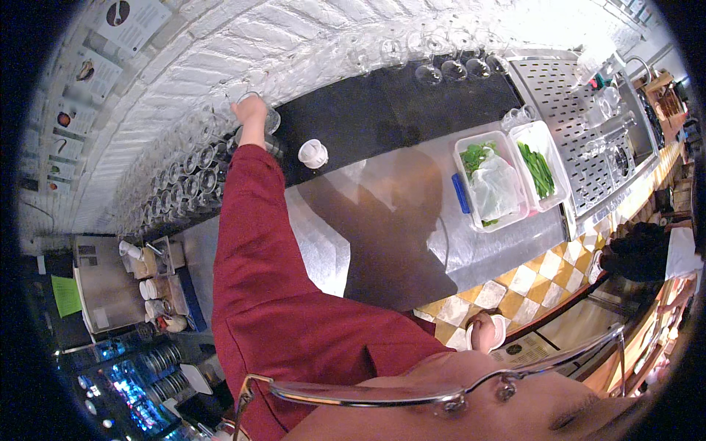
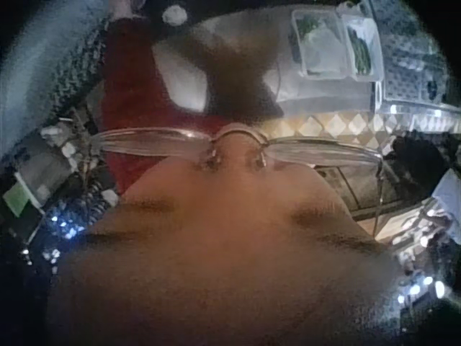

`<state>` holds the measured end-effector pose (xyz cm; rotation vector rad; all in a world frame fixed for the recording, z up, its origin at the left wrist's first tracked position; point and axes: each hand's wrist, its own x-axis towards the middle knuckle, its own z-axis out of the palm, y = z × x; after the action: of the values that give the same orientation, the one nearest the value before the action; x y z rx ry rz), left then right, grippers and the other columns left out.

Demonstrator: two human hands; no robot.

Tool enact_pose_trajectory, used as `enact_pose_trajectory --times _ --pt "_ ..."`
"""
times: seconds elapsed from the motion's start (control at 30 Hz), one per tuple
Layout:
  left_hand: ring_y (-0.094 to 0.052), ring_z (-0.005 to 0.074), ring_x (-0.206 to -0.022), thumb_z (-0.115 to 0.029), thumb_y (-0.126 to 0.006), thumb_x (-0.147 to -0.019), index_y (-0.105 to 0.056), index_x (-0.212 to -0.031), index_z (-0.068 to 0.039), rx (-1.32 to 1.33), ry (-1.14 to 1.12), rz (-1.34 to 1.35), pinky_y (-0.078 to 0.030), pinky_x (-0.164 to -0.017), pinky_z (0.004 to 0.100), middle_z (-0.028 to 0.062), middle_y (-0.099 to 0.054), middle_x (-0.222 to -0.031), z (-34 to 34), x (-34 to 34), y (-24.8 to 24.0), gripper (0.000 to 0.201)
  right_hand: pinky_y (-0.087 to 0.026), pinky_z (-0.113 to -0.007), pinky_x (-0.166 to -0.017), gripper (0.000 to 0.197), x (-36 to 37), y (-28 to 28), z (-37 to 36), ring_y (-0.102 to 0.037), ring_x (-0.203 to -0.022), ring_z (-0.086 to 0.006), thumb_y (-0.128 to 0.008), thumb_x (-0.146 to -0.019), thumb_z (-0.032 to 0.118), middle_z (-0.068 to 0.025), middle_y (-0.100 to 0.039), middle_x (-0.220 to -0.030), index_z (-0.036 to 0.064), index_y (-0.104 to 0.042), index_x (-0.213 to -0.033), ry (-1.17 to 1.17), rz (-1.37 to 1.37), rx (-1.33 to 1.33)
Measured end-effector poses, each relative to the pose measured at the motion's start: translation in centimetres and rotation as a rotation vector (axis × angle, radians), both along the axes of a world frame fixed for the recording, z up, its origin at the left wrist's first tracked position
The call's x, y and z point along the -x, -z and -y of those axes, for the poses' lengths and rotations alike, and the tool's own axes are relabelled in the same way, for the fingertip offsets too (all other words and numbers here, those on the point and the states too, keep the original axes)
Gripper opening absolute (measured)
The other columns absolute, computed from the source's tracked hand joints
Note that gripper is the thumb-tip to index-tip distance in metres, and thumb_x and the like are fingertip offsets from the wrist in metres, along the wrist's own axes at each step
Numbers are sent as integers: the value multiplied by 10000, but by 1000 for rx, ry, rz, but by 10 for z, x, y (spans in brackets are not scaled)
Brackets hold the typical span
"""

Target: The person washes a glass, adds ice and a green garnish, and pours a liquid into it. They repeat this process for a second glass, using a scoop for ice and a kettle for the liquid.

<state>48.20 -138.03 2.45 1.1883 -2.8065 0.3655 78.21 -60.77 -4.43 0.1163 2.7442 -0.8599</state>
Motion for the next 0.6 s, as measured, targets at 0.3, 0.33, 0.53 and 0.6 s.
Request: enact_pose_trajectory --times 0.3,0.33,0.53,0.6 --pt "-621 256 -790 -123 -558 -788 -645 -832 -109 20 653 -400 -285 -992 438 73 -646 -788 -120 -47 -105 99 -439 -388 -635 96 -29 -29 -27 -567 -692 -313 -511 -777 49 -156 -581 -723 7 -575 -720 207 -252 -41" --pt "-614 256 -784 -108 -559 -791 -637 -830 -104 25 765 -465 -282 -1008 445 72 -635 -777 -140 -63 -119 87 -433 -387 -643 98 -28 -49 -18 -558 -701 -311 -528 -781 76 -150 -578 -737 11 -570 -720 251 -238 14" --pt "-571 237 -706 2 -626 -718 -613 -767 -45 -175 1335 -675 -193 -1115 491 71 -572 -700 -321 -182 -224 69 -440 -400 -909 428 4 -122 90 -572 -1014 -274 -512 -908 282 -142 -559 -1138 72 -393 -1263 280 -342 1206" --pt "-582 208 -716 26 -610 -664 -617 -735 -75 -257 1624 -575 -190 -1110 522 48 -583 -702 -376 -224 -238 124 -401 -516 -953 752 25 -164 103 -487 -1139 -362 -393 -859 632 -188 -412 -1318 168 -194 -1417 87 95 1803"
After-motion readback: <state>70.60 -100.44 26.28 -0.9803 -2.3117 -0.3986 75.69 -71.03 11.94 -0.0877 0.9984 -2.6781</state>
